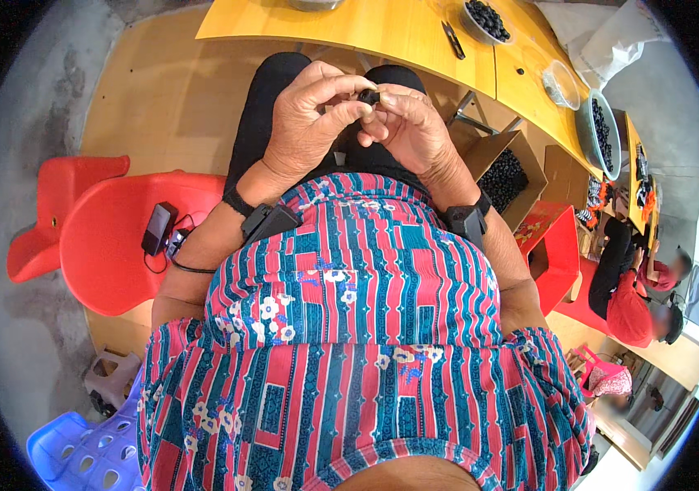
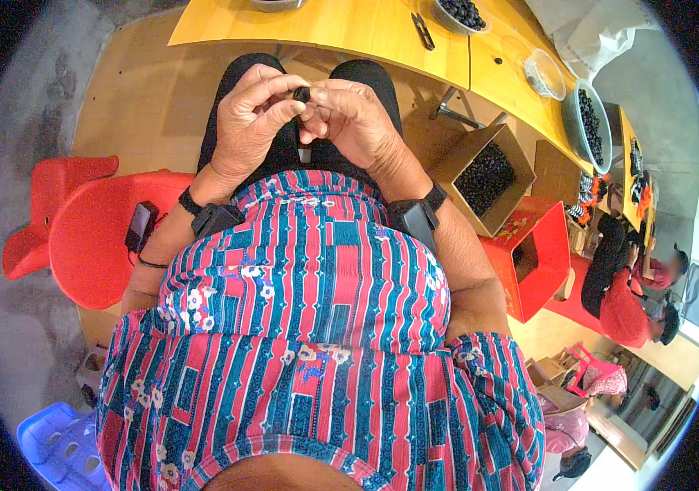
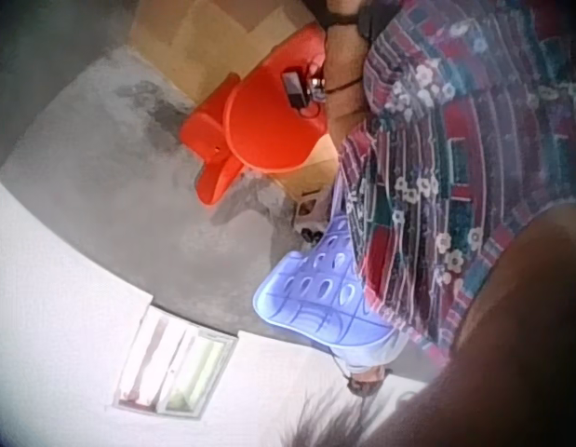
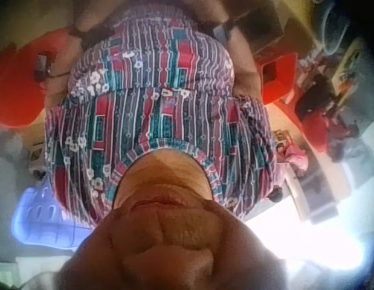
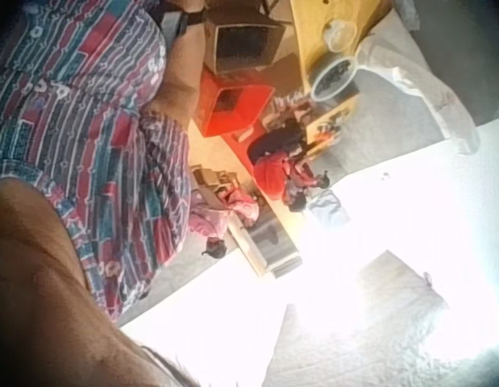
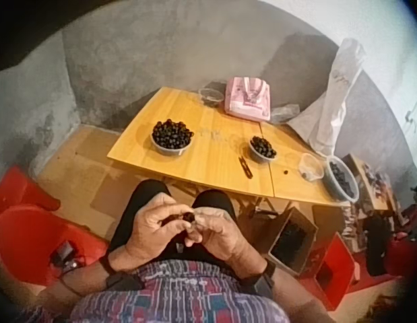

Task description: The person sorts small black plastic parts by hand, transferring them from a black plastic bowl into a white plastic bowl.

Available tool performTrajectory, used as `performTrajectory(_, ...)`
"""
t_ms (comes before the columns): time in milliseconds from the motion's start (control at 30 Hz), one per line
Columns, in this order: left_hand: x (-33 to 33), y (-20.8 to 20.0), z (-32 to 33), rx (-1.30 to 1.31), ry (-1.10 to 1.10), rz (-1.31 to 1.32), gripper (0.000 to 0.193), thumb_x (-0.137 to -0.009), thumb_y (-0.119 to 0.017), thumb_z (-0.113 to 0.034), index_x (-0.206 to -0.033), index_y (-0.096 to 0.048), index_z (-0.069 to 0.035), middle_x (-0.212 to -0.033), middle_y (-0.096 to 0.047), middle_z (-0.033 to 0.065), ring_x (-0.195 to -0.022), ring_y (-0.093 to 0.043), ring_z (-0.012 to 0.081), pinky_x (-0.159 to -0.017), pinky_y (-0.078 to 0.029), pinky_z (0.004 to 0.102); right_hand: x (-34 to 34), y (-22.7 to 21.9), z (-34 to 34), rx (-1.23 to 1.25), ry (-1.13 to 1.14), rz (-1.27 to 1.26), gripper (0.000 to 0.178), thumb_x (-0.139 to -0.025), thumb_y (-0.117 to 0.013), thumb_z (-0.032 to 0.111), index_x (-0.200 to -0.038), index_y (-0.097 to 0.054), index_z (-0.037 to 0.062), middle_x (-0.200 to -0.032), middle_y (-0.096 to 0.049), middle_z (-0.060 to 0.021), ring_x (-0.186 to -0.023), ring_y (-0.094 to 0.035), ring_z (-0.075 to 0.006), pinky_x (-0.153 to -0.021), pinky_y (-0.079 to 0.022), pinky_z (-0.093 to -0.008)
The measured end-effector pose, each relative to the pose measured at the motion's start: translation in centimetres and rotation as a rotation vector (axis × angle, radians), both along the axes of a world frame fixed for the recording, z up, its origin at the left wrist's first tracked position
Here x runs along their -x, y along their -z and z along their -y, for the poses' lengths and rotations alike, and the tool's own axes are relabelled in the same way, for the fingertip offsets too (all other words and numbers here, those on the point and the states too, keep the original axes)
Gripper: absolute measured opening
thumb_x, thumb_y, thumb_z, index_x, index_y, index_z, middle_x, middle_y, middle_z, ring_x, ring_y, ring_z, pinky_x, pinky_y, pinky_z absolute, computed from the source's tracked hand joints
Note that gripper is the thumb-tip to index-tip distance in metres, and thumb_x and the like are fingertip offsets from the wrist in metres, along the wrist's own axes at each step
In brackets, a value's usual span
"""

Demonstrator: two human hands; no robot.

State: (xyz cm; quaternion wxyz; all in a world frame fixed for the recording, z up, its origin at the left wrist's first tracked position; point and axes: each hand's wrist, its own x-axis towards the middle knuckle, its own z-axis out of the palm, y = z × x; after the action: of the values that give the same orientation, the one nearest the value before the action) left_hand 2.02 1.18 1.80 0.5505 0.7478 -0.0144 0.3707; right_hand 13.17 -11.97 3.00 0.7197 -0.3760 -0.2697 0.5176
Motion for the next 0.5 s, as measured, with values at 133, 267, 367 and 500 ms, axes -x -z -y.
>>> performTrajectory(133,-0.3,0.3,-0.1,0.003,0.004,0.022,0.022,-0.076,-0.071,-0.007,-0.097,-0.067,-0.003,-0.082,-0.055,0.0026,-0.072,-0.056,0.0106,-0.063,-0.046,0.0217,0.2,0.1,-0.1,-0.016,0.048,0.0,0.021,-0.083,-0.059,0.018,-0.086,-0.061,-0.0032,-0.068,-0.055,-0.0056,-0.057,-0.05,-0.0135,-0.06,-0.051,-0.033)
performTrajectory(267,-0.2,0.3,0.0,-0.011,-0.013,-0.001,0.022,-0.076,-0.071,-0.007,-0.097,-0.067,-0.003,-0.083,-0.055,0.0025,-0.073,-0.056,0.0106,-0.063,-0.046,0.0215,0.3,0.2,0.0,-0.004,0.067,0.098,0.021,-0.085,-0.055,0.02,-0.086,-0.058,-0.0002,-0.074,-0.056,-0.0055,-0.058,-0.045,-0.0124,-0.062,-0.048,-0.0341)
performTrajectory(367,-0.3,0.6,0.0,0.07,0.032,-0.007,0.021,-0.076,-0.071,-0.006,-0.096,-0.067,-0.003,-0.084,-0.056,0.0017,-0.075,-0.056,0.0096,-0.066,-0.047,0.0214,0.3,0.2,0.0,0.006,0.101,0.114,0.019,-0.085,-0.054,0.017,-0.082,-0.058,-0.0006,-0.07,-0.055,-0.0049,-0.056,-0.044,-0.0121,-0.061,-0.049,-0.0337)
performTrajectory(500,-0.4,1.1,0.3,0.306,0.227,-0.002,0.032,-0.081,-0.069,-0.012,-0.11,-0.061,-0.002,-0.094,-0.055,0.0025,-0.085,-0.055,0.0086,-0.074,-0.046,0.0204,0.5,-0.2,-0.1,0.079,0.19,0.408,0.012,-0.082,-0.057,0.009,-0.083,-0.061,-0.0027,-0.069,-0.057,-0.0047,-0.057,-0.049,-0.0098,-0.058,-0.049,-0.0278)
